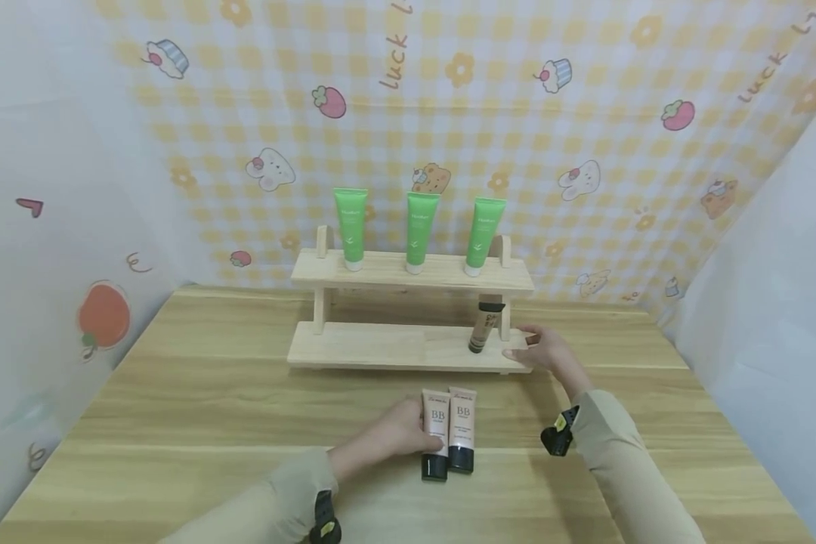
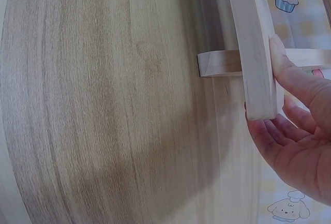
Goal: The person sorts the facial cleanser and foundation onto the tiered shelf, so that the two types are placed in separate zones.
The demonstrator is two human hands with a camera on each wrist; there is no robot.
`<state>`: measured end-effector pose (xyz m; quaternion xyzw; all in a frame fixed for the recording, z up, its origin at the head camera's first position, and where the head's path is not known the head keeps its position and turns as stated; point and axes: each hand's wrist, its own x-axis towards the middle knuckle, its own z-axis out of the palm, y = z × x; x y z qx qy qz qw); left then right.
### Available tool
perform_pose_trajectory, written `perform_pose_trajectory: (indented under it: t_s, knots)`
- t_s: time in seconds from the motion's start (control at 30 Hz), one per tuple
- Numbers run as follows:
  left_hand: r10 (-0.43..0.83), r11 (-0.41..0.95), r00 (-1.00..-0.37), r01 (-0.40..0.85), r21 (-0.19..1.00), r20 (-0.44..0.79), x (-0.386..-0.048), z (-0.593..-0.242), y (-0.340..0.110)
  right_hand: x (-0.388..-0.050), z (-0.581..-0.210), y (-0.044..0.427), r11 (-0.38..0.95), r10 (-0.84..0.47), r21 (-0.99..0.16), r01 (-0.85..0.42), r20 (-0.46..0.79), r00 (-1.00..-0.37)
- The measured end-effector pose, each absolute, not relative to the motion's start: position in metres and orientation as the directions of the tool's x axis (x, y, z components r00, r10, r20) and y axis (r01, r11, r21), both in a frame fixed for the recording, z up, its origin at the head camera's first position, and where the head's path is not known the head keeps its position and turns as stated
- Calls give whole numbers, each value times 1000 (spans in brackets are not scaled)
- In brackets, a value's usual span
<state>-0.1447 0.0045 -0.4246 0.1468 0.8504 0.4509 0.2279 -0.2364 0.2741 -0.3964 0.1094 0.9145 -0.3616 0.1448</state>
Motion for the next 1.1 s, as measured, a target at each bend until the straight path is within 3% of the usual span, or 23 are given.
perform_pose_trajectory:
  t_s: [0.33, 0.73, 1.1]
  knots:
    - [492, 515, -808, -31, 856, -325, -148, -430, 5, -237, -396, 276, 702, 89, -643, 306, -347, -933]
    - [482, 450, -849, 26, 892, -218, -138, -430, -2, -237, -396, 275, 691, 88, -651, 314, -355, -931]
    - [475, 426, -854, 12, 905, -213, -139, -433, -4, -237, -396, 275, 698, 95, -642, 317, -355, -930]
